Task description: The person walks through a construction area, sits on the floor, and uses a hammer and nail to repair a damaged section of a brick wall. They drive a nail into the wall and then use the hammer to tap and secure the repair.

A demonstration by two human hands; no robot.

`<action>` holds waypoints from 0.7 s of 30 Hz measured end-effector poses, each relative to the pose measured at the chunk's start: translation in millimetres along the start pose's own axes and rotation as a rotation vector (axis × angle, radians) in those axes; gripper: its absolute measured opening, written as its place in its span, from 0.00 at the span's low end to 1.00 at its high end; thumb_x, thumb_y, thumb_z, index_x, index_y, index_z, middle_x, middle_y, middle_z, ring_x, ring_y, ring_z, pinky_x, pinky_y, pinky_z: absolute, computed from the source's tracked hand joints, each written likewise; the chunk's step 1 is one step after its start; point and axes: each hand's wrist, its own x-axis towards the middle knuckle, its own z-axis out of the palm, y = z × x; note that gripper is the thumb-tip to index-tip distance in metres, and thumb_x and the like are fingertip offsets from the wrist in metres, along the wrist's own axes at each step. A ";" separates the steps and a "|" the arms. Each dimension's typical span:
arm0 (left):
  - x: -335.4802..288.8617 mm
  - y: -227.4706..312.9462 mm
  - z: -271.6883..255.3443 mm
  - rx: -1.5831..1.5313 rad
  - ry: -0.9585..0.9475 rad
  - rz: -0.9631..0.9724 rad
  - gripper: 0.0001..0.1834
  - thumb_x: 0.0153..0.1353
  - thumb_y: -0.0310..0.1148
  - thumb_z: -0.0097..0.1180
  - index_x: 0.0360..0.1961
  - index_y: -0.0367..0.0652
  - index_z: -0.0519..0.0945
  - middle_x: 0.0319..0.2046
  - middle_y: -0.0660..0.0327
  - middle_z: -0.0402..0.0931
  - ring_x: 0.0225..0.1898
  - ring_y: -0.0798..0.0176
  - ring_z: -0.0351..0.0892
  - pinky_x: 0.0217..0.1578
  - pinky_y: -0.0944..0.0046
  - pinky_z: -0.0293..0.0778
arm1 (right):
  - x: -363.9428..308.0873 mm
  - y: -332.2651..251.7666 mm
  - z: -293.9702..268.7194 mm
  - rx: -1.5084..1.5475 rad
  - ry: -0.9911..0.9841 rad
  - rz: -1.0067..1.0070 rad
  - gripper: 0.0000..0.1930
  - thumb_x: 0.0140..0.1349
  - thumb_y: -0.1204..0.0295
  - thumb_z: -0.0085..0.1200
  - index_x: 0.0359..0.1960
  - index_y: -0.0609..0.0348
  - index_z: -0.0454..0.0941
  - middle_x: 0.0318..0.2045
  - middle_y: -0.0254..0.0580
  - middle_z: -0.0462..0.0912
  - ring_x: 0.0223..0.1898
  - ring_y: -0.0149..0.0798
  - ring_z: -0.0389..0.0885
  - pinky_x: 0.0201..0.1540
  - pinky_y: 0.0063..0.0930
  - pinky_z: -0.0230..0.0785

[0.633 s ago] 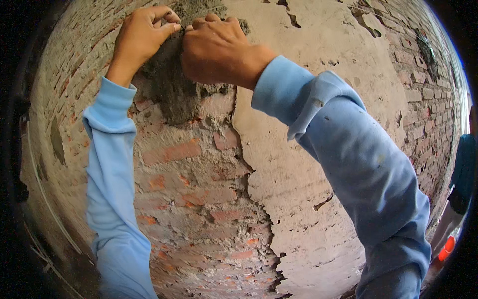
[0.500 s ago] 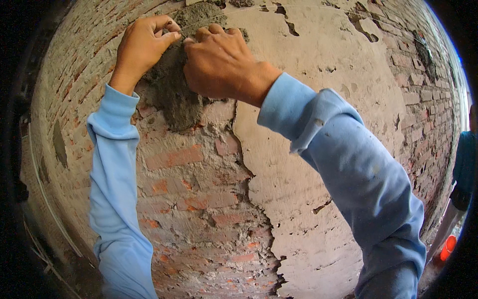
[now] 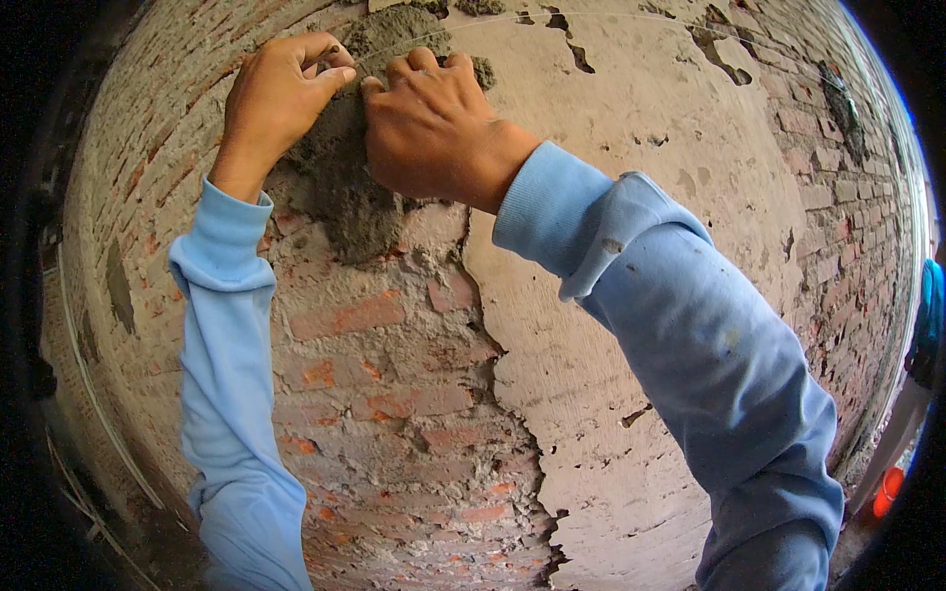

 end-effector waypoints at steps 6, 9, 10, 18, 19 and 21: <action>-1.5 3.2 -1.8 0.022 -0.019 -0.021 0.10 0.54 0.41 0.66 0.33 0.49 0.85 0.26 0.59 0.82 0.30 0.57 0.83 0.32 0.57 0.75 | -1.6 0.3 1.2 0.073 -0.001 -0.003 0.20 0.54 0.66 0.51 0.47 0.64 0.79 0.41 0.52 0.79 0.47 0.48 0.75 0.45 0.48 0.66; -1.1 4.0 -4.5 0.050 -0.045 -0.047 0.11 0.54 0.42 0.67 0.34 0.48 0.85 0.27 0.59 0.83 0.30 0.59 0.82 0.32 0.58 0.75 | -5.9 6.4 -0.9 0.150 0.023 -0.005 0.23 0.53 0.66 0.52 0.51 0.61 0.78 0.42 0.52 0.79 0.48 0.49 0.75 0.45 0.50 0.66; -1.0 4.1 -5.1 0.055 -0.047 -0.051 0.11 0.54 0.42 0.67 0.34 0.48 0.85 0.27 0.58 0.83 0.29 0.59 0.82 0.32 0.59 0.75 | -7.8 9.3 -1.6 0.177 0.015 0.002 0.24 0.53 0.65 0.52 0.53 0.60 0.78 0.42 0.52 0.79 0.49 0.50 0.75 0.45 0.50 0.66; -0.1 7.3 -6.9 0.058 -0.021 -0.009 0.12 0.54 0.44 0.66 0.32 0.48 0.84 0.23 0.57 0.80 0.26 0.56 0.79 0.28 0.57 0.72 | -5.7 25.7 2.8 0.115 0.003 0.051 0.26 0.56 0.66 0.50 0.59 0.56 0.76 0.41 0.50 0.78 0.49 0.49 0.74 0.45 0.50 0.66; 0.1 7.7 -6.6 0.053 -0.021 -0.014 0.12 0.54 0.44 0.66 0.31 0.48 0.84 0.23 0.57 0.79 0.25 0.56 0.79 0.28 0.57 0.72 | -4.6 25.3 3.8 0.121 0.004 0.051 0.26 0.56 0.66 0.50 0.59 0.55 0.76 0.40 0.50 0.78 0.49 0.49 0.74 0.45 0.50 0.66; 0.5 8.2 -4.8 0.068 -0.026 -0.014 0.12 0.54 0.44 0.66 0.32 0.48 0.84 0.22 0.57 0.79 0.25 0.56 0.79 0.28 0.57 0.72 | -2.9 25.5 5.0 0.105 0.018 0.045 0.26 0.56 0.66 0.50 0.59 0.54 0.76 0.40 0.50 0.78 0.49 0.48 0.74 0.45 0.50 0.66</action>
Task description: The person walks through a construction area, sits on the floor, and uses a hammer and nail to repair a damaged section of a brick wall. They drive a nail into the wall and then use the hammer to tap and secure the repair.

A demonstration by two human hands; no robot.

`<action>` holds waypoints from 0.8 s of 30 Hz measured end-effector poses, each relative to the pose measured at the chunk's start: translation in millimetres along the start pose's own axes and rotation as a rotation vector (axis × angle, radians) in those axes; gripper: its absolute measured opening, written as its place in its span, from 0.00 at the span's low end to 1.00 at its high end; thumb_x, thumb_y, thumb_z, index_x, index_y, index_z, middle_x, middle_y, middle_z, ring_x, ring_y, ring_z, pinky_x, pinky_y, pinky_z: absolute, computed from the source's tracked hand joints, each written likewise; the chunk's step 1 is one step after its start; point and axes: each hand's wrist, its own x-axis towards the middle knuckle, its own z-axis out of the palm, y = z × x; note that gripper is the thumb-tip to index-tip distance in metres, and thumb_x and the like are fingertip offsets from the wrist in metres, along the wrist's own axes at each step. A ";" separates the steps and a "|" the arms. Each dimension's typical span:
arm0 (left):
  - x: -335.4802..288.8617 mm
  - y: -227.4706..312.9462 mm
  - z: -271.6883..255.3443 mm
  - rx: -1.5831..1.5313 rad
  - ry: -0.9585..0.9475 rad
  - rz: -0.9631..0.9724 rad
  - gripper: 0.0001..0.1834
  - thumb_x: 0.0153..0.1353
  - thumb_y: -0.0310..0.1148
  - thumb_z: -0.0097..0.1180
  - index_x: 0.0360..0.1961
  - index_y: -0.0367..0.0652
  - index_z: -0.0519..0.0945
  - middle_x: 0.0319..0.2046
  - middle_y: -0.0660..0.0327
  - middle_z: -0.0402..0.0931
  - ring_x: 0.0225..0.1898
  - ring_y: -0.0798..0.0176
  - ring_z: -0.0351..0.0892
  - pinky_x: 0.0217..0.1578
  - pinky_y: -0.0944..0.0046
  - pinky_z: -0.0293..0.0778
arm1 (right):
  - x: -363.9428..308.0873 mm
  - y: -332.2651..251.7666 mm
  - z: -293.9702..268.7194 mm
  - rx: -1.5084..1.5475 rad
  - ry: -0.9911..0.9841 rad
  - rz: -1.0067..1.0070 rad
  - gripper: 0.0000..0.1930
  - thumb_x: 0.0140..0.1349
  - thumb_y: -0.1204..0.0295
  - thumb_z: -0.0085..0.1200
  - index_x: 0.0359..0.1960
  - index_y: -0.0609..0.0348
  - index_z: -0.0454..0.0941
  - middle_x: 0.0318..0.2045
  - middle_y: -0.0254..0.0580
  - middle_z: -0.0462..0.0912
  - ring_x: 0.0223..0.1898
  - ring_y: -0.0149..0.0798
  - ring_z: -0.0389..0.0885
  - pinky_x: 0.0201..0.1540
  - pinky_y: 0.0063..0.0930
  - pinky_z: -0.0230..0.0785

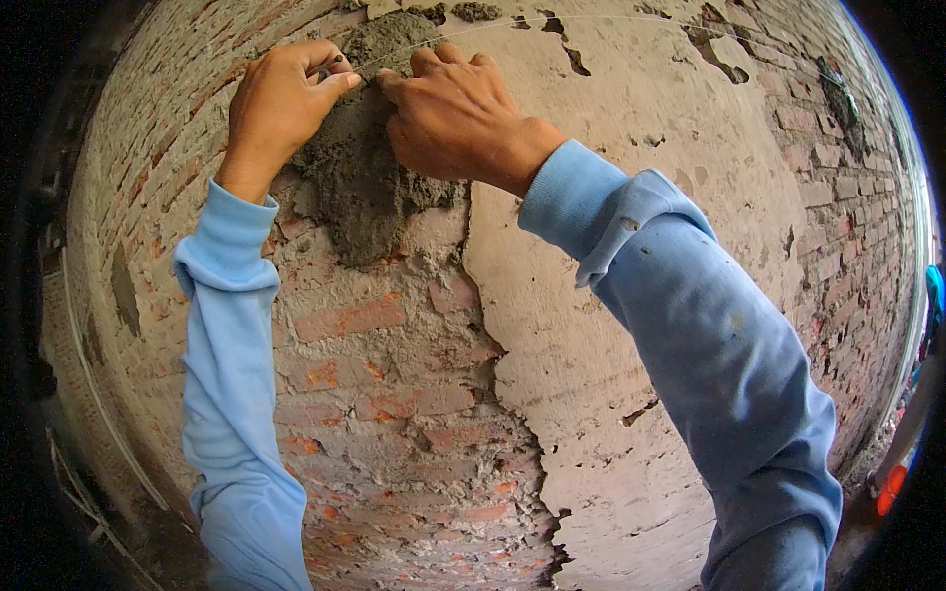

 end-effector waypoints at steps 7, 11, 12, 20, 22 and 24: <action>0.9 -2.1 6.2 -0.029 0.051 0.065 0.11 0.55 0.43 0.66 0.33 0.48 0.84 0.21 0.59 0.77 0.23 0.61 0.76 0.26 0.59 0.70 | 6.5 3.0 2.3 -0.112 0.015 -0.073 0.21 0.54 0.69 0.51 0.52 0.53 0.79 0.40 0.46 0.78 0.48 0.44 0.75 0.44 0.46 0.66; 3.2 -5.7 6.1 -0.053 -0.020 0.083 0.10 0.56 0.41 0.65 0.33 0.47 0.83 0.20 0.60 0.77 0.22 0.65 0.72 0.27 0.62 0.71 | 3.0 -0.4 6.8 -0.170 0.082 -0.088 0.18 0.53 0.69 0.52 0.47 0.55 0.81 0.41 0.45 0.80 0.48 0.42 0.76 0.44 0.45 0.66; 3.5 -6.6 6.2 -0.039 -0.029 0.073 0.10 0.56 0.40 0.65 0.33 0.47 0.83 0.21 0.60 0.77 0.22 0.66 0.71 0.28 0.62 0.71 | 3.6 -1.3 7.8 -0.175 0.094 -0.101 0.17 0.54 0.69 0.52 0.47 0.55 0.81 0.41 0.45 0.80 0.48 0.41 0.76 0.44 0.44 0.66; 3.0 -4.7 9.0 -0.068 0.030 0.049 0.11 0.56 0.41 0.65 0.34 0.46 0.83 0.25 0.57 0.81 0.29 0.62 0.81 0.31 0.60 0.74 | -2.1 -5.3 6.1 -0.096 0.088 -0.063 0.22 0.56 0.67 0.50 0.53 0.61 0.79 0.41 0.47 0.82 0.47 0.44 0.78 0.46 0.42 0.68; 1.5 -2.0 7.6 -0.065 -0.003 -0.017 0.10 0.56 0.41 0.65 0.34 0.48 0.83 0.27 0.56 0.82 0.31 0.60 0.83 0.32 0.59 0.75 | -6.0 -5.6 5.1 -0.077 0.101 -0.058 0.24 0.56 0.67 0.50 0.55 0.62 0.78 0.41 0.48 0.82 0.47 0.46 0.78 0.46 0.43 0.68; 1.4 -0.5 4.5 -0.013 -0.024 -0.028 0.10 0.56 0.42 0.65 0.35 0.50 0.84 0.28 0.57 0.82 0.31 0.59 0.82 0.32 0.59 0.75 | -9.2 -4.5 3.8 -0.036 0.102 -0.067 0.28 0.55 0.67 0.50 0.59 0.61 0.76 0.40 0.47 0.80 0.46 0.45 0.76 0.45 0.43 0.67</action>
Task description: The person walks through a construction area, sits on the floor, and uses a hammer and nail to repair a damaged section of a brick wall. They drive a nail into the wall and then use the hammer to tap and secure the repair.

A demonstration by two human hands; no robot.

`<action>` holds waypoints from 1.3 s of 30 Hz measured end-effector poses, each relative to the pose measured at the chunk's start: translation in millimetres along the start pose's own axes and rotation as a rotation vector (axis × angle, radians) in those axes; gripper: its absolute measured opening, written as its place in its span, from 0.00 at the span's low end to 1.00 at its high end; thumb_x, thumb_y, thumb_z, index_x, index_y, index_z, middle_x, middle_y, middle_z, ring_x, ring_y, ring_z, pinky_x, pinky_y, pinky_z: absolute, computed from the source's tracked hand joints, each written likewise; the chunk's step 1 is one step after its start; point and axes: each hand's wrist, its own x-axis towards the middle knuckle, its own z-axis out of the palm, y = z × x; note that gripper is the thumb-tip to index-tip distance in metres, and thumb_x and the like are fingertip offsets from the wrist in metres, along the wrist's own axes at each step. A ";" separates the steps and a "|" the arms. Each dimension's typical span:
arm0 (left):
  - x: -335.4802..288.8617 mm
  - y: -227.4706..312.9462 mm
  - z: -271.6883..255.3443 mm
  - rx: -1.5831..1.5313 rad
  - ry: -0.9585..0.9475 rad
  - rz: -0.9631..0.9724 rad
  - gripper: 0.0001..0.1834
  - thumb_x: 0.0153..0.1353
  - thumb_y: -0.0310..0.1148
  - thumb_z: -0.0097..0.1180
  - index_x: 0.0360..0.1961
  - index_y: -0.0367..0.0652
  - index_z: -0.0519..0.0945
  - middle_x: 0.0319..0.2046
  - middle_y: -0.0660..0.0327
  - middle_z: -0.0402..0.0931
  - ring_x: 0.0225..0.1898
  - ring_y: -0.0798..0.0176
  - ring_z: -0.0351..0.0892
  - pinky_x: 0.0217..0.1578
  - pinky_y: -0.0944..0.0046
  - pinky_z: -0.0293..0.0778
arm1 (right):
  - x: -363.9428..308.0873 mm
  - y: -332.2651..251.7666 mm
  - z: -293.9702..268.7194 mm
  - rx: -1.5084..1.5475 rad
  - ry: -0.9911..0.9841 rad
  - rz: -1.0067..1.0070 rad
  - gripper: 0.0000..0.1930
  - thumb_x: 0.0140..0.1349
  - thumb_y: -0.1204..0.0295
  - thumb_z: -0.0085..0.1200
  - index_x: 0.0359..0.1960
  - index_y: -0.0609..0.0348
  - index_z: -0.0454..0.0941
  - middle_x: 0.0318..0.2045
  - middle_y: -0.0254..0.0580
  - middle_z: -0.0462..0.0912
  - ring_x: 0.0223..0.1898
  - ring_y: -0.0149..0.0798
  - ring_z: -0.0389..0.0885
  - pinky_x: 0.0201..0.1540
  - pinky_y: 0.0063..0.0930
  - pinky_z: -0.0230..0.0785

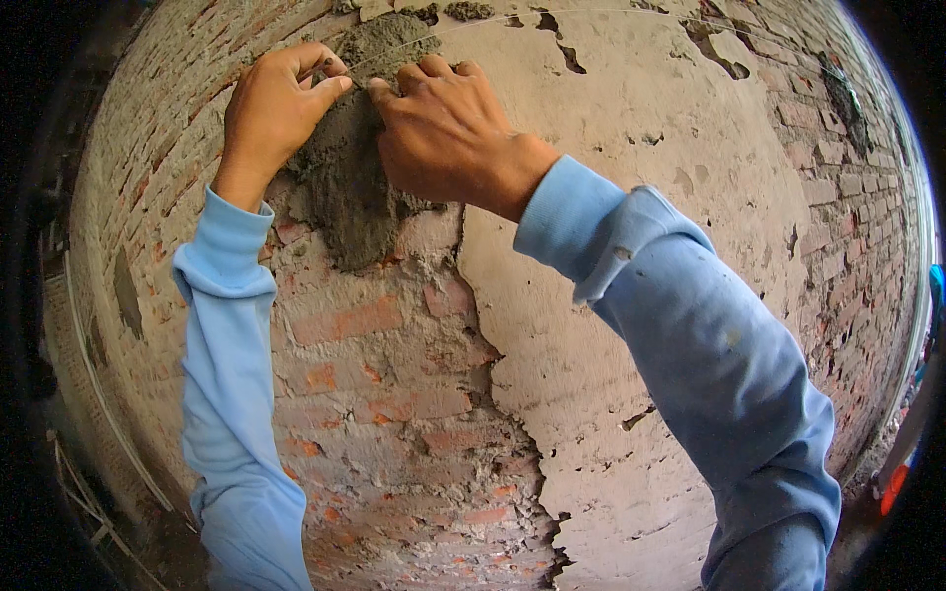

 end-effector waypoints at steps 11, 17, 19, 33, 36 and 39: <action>3.0 -2.1 3.9 -0.032 0.028 0.042 0.11 0.55 0.41 0.65 0.37 0.48 0.84 0.28 0.60 0.82 0.27 0.63 0.77 0.31 0.61 0.73 | 0.8 -4.7 1.3 -0.041 -0.029 -0.022 0.26 0.54 0.66 0.51 0.56 0.59 0.78 0.39 0.48 0.79 0.45 0.44 0.75 0.44 0.42 0.64; -1.7 1.5 -0.7 -0.010 -0.015 -0.018 0.10 0.54 0.41 0.66 0.37 0.55 0.86 0.26 0.59 0.83 0.34 0.52 0.84 0.35 0.54 0.77 | 3.6 -6.0 -2.0 0.032 -0.045 -0.013 0.26 0.54 0.66 0.51 0.56 0.59 0.78 0.36 0.46 0.79 0.45 0.45 0.75 0.43 0.45 0.65; -6.5 2.9 -3.9 -0.021 0.055 0.009 0.12 0.55 0.40 0.65 0.40 0.52 0.85 0.23 0.60 0.79 0.27 0.60 0.78 0.30 0.58 0.72 | -0.1 -7.1 -8.4 0.083 -0.017 -0.018 0.25 0.54 0.66 0.51 0.56 0.58 0.78 0.36 0.46 0.79 0.45 0.47 0.76 0.42 0.46 0.66; -31.3 2.3 -19.3 -0.114 0.132 -0.166 0.08 0.57 0.38 0.65 0.33 0.47 0.83 0.14 0.61 0.71 0.17 0.61 0.69 0.21 0.59 0.63 | 9.8 7.4 -42.1 0.265 0.098 0.151 0.06 0.56 0.71 0.56 0.29 0.61 0.79 0.31 0.49 0.81 0.34 0.50 0.82 0.35 0.42 0.74; -42.4 4.8 -23.6 -0.181 0.109 -0.201 0.07 0.58 0.38 0.64 0.33 0.47 0.83 0.14 0.61 0.70 0.16 0.62 0.68 0.21 0.59 0.63 | 15.5 9.7 -48.6 0.294 0.021 0.209 0.08 0.57 0.68 0.59 0.30 0.60 0.79 0.31 0.47 0.81 0.32 0.50 0.82 0.34 0.41 0.74; -58.8 4.0 -32.5 -0.179 0.104 -0.187 0.08 0.59 0.38 0.62 0.31 0.45 0.82 0.15 0.58 0.71 0.17 0.61 0.70 0.21 0.60 0.63 | 21.9 8.8 -50.5 0.267 0.022 0.190 0.10 0.57 0.66 0.61 0.31 0.61 0.79 0.31 0.46 0.81 0.31 0.50 0.82 0.33 0.41 0.73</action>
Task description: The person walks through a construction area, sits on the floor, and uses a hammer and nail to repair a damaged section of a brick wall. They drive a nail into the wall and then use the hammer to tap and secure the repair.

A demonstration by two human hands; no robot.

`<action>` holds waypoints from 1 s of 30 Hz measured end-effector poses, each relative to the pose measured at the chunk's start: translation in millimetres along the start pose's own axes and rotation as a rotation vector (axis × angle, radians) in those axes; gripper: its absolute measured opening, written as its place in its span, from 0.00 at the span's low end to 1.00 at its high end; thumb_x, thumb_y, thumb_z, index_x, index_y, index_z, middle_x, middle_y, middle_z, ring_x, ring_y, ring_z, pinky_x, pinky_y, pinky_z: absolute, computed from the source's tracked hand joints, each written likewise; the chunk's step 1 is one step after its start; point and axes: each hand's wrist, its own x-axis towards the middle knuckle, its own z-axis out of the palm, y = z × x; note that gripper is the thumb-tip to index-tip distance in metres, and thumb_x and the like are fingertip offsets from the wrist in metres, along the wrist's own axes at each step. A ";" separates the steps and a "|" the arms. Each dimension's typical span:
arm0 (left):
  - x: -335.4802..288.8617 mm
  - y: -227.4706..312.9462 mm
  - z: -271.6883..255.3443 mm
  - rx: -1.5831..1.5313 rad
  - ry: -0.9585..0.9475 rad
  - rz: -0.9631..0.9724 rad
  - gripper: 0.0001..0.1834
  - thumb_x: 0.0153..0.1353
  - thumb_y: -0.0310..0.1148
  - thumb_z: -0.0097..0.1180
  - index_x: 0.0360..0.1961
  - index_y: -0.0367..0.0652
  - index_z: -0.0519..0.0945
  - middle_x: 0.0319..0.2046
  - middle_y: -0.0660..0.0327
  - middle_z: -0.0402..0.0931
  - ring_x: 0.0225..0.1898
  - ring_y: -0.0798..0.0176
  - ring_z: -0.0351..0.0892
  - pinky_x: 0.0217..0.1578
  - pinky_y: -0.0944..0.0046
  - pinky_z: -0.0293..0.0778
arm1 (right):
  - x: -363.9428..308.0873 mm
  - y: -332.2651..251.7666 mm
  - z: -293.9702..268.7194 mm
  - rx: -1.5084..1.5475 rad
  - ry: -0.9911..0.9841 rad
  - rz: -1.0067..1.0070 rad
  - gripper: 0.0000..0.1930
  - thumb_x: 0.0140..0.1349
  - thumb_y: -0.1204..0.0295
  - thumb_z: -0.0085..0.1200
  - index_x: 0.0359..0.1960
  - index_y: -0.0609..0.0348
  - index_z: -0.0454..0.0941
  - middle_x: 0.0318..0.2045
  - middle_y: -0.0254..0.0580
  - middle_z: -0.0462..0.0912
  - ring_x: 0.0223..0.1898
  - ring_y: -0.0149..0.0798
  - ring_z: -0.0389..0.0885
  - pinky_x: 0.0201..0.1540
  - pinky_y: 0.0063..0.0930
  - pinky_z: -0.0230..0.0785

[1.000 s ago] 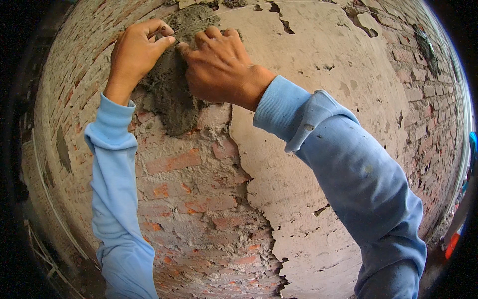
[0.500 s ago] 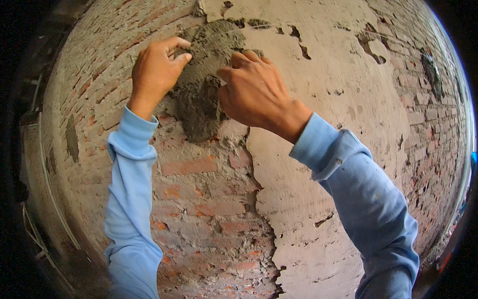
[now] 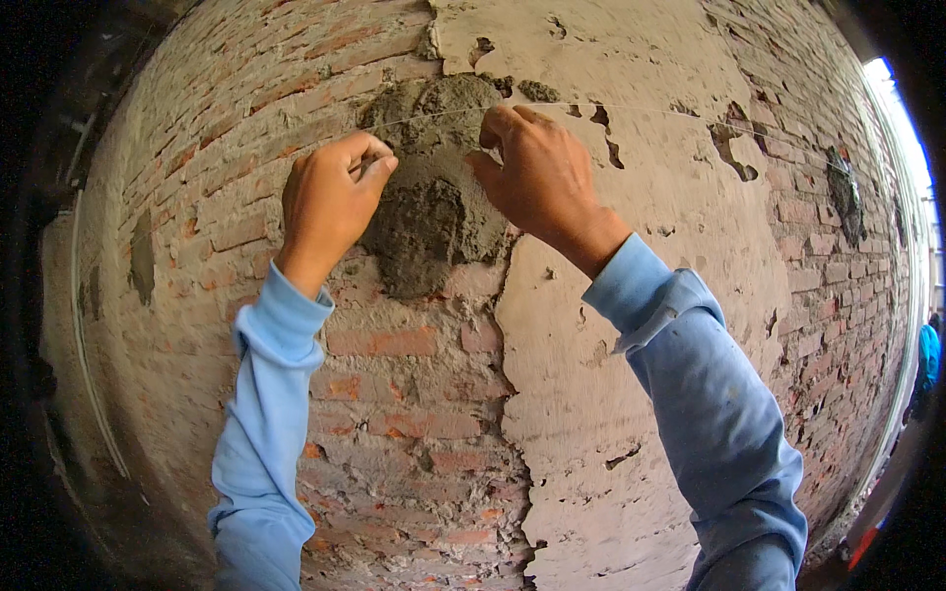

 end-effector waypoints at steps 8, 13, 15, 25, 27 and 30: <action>-85.6 -12.6 -51.7 -0.278 -0.188 0.009 0.11 0.66 0.35 0.53 0.33 0.37 0.77 0.24 0.49 0.76 0.25 0.47 0.77 0.26 0.54 0.69 | 15.7 -18.8 23.2 -0.058 0.065 -0.032 0.13 0.55 0.63 0.63 0.32 0.61 0.82 0.29 0.47 0.83 0.30 0.49 0.82 0.33 0.39 0.74; -176.3 -36.6 -99.2 -0.476 -0.161 -0.032 0.08 0.64 0.29 0.49 0.38 0.37 0.78 0.25 0.53 0.73 0.21 0.54 0.74 0.22 0.58 0.67 | 21.0 -31.7 44.7 -0.090 0.106 0.111 0.12 0.55 0.64 0.64 0.32 0.60 0.84 0.26 0.46 0.84 0.28 0.45 0.83 0.33 0.36 0.74; -214.5 -54.1 -116.9 -0.592 -0.229 -0.063 0.11 0.67 0.30 0.47 0.45 0.38 0.78 0.26 0.54 0.73 0.23 0.58 0.74 0.23 0.60 0.67 | 17.4 -35.9 54.9 -0.077 0.142 0.144 0.11 0.56 0.64 0.64 0.32 0.60 0.84 0.26 0.46 0.84 0.28 0.43 0.84 0.33 0.34 0.75; -391.2 -103.2 -167.0 -0.791 -0.396 -0.741 0.12 0.66 0.28 0.43 0.29 0.32 0.75 0.22 0.48 0.68 0.24 0.47 0.69 0.27 0.56 0.64 | 22.0 -40.3 81.1 -0.190 0.297 0.210 0.11 0.58 0.66 0.65 0.32 0.61 0.86 0.26 0.42 0.87 0.28 0.30 0.83 0.35 0.25 0.74; -412.4 -113.2 -176.3 -0.793 -0.380 -0.785 0.14 0.67 0.30 0.43 0.29 0.32 0.77 0.23 0.49 0.72 0.25 0.50 0.72 0.29 0.57 0.67 | 27.7 -39.2 73.6 -0.288 0.332 0.267 0.12 0.58 0.65 0.65 0.33 0.63 0.85 0.24 0.38 0.85 0.26 0.26 0.81 0.31 0.23 0.72; -437.4 -126.2 -189.5 -0.855 -0.354 -0.906 0.17 0.68 0.33 0.43 0.30 0.32 0.79 0.26 0.49 0.76 0.27 0.52 0.75 0.32 0.59 0.70 | 37.6 -45.1 45.5 -0.152 0.368 0.194 0.11 0.61 0.66 0.64 0.34 0.64 0.84 0.24 0.37 0.84 0.25 0.25 0.77 0.30 0.21 0.69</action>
